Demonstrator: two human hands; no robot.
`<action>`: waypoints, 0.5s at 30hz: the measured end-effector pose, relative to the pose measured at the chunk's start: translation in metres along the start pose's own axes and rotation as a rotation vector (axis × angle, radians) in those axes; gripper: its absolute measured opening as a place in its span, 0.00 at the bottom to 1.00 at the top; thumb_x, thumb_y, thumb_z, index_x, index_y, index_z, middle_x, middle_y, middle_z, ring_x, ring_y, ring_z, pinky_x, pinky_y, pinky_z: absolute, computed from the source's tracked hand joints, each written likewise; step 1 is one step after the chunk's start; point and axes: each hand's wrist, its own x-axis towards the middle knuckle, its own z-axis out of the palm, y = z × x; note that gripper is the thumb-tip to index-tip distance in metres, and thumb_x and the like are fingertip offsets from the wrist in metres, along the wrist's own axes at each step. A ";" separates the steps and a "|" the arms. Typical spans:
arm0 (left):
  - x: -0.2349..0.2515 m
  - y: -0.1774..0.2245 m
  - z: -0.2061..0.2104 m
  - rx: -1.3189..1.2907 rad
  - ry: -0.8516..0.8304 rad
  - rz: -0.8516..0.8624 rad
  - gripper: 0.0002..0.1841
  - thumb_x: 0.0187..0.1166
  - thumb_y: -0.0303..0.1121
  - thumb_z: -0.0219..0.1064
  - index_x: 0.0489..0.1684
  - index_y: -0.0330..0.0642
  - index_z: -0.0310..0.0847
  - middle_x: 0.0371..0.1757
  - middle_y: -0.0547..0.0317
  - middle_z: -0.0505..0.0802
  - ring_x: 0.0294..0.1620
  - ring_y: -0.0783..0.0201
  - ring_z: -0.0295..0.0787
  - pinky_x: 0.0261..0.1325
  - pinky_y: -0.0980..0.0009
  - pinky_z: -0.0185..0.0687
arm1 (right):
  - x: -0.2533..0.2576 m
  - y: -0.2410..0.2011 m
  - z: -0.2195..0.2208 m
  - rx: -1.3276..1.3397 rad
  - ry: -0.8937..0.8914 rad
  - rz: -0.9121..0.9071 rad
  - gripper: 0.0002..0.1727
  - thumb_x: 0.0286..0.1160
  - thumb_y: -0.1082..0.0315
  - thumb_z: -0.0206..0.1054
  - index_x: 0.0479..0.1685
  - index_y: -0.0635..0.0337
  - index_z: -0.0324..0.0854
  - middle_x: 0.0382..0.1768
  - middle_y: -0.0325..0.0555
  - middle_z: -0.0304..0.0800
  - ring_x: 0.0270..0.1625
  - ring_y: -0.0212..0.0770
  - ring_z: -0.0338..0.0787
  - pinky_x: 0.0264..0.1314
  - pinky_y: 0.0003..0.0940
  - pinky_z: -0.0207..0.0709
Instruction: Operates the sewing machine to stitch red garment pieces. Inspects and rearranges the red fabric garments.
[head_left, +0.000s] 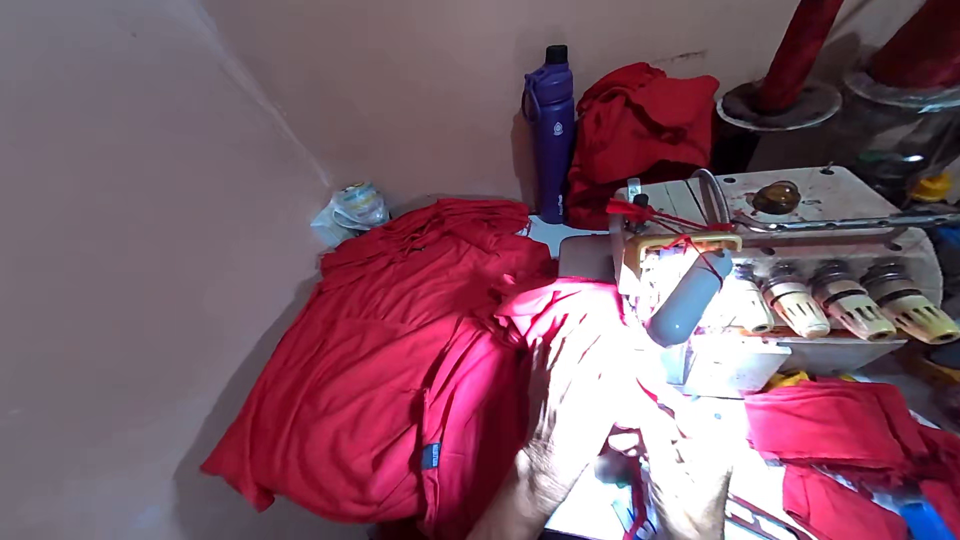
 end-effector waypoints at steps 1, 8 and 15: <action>0.002 -0.002 0.001 -0.020 -0.018 -0.005 0.16 0.81 0.34 0.61 0.59 0.41 0.92 0.65 0.50 0.93 0.72 0.52 0.86 0.80 0.48 0.71 | 0.002 0.001 -0.001 -0.033 0.001 -0.012 0.14 0.78 0.76 0.61 0.55 0.78 0.84 0.36 0.40 0.96 0.27 0.21 0.91 0.30 0.17 0.89; 0.025 -0.014 -0.005 -0.220 -0.168 -0.057 0.17 0.81 0.39 0.66 0.64 0.45 0.89 0.67 0.56 0.91 0.72 0.62 0.84 0.80 0.57 0.71 | 0.013 0.006 -0.001 -0.230 0.003 -0.107 0.15 0.76 0.73 0.62 0.50 0.77 0.87 0.31 0.42 0.94 0.30 0.17 0.89 0.36 0.13 0.84; 0.040 -0.019 -0.002 -0.191 -0.217 -0.063 0.21 0.76 0.37 0.72 0.67 0.42 0.87 0.71 0.51 0.89 0.74 0.57 0.83 0.78 0.55 0.73 | 0.015 0.009 -0.002 -0.455 0.039 -0.197 0.17 0.75 0.70 0.60 0.49 0.74 0.90 0.24 0.43 0.91 0.24 0.19 0.84 0.33 0.11 0.76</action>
